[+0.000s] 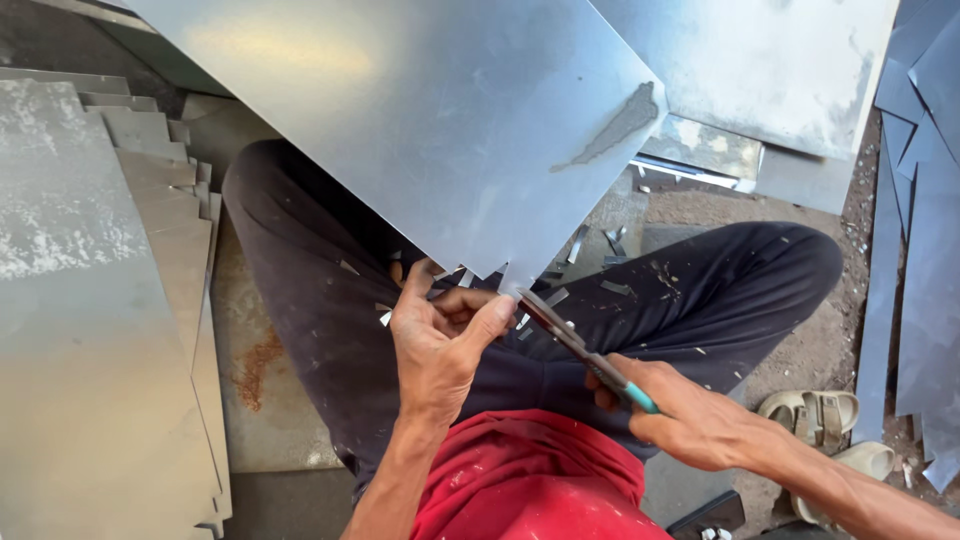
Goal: The person cuts notches into metal sheets using a pair of snips. They handle multiple sheets one at a time, making small precise cuts on the edges while sitting on the floor.
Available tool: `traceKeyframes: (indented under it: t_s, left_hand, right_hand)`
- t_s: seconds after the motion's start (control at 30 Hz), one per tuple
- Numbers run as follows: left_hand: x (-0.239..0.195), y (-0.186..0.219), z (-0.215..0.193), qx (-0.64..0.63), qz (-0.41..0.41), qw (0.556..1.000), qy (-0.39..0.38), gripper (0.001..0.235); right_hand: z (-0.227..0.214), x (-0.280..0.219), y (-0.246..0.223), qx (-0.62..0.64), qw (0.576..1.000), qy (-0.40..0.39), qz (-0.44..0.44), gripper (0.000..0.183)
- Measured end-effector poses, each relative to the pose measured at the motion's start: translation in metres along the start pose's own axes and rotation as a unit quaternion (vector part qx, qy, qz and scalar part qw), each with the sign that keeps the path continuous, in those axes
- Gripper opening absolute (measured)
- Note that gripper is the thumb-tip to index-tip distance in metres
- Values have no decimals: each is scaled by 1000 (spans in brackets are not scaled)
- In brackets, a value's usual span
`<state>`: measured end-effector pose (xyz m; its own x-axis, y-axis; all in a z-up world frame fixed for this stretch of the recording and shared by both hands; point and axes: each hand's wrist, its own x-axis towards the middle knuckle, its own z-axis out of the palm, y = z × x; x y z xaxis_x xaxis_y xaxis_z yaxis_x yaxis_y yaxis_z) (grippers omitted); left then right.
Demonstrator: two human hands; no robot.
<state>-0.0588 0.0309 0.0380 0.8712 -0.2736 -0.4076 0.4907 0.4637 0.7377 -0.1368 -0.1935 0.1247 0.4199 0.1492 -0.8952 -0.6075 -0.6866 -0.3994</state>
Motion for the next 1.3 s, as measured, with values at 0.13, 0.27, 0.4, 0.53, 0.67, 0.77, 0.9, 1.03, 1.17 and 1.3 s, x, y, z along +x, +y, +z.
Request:
traceKeyframes:
  t_s: [0.13, 0.27, 0.4, 0.53, 0.67, 0.77, 0.9, 1.03, 1.17, 1.3]
  left_hand:
    - [2, 3, 1, 20, 1, 1000, 11, 61]
    - [3, 4, 0, 46, -22, 998, 30, 61]
    - [3, 16, 1, 65, -16, 997, -27, 58]
    - [29, 46, -6, 7, -23, 999, 22, 22]
    - [98, 53, -7, 111, 147, 963, 196, 56]
    - [104, 49, -22, 86, 235, 930, 268, 60]
    - [78, 44, -64, 32, 275, 872, 403, 56]
    - [42, 31, -108, -105, 264, 856, 431, 38]
    - [12, 33, -157, -238, 220, 905, 276, 16]
    - [17, 44, -177, -323, 225, 849, 353, 14]
  right_hand:
    - [1, 5, -5, -24, 997, 45, -51, 43]
    - [-3, 12, -4, -66, 996, 65, 6, 25]
    - [3, 21, 25, -70, 991, 116, -12, 18]
    - [25, 26, 76, -27, 986, 147, -73, 16]
    - [64, 55, 91, 240, 953, 138, -122, 18]
    - [72, 63, 72, 381, 913, 124, -79, 26]
    - [94, 73, 11, 556, 805, 54, -203, 31]
    - [97, 88, -33, 471, 858, 14, -205, 34]
    - [95, 105, -63, 353, 906, -14, -234, 30]
    - [91, 128, -84, 263, 928, -40, -263, 27]
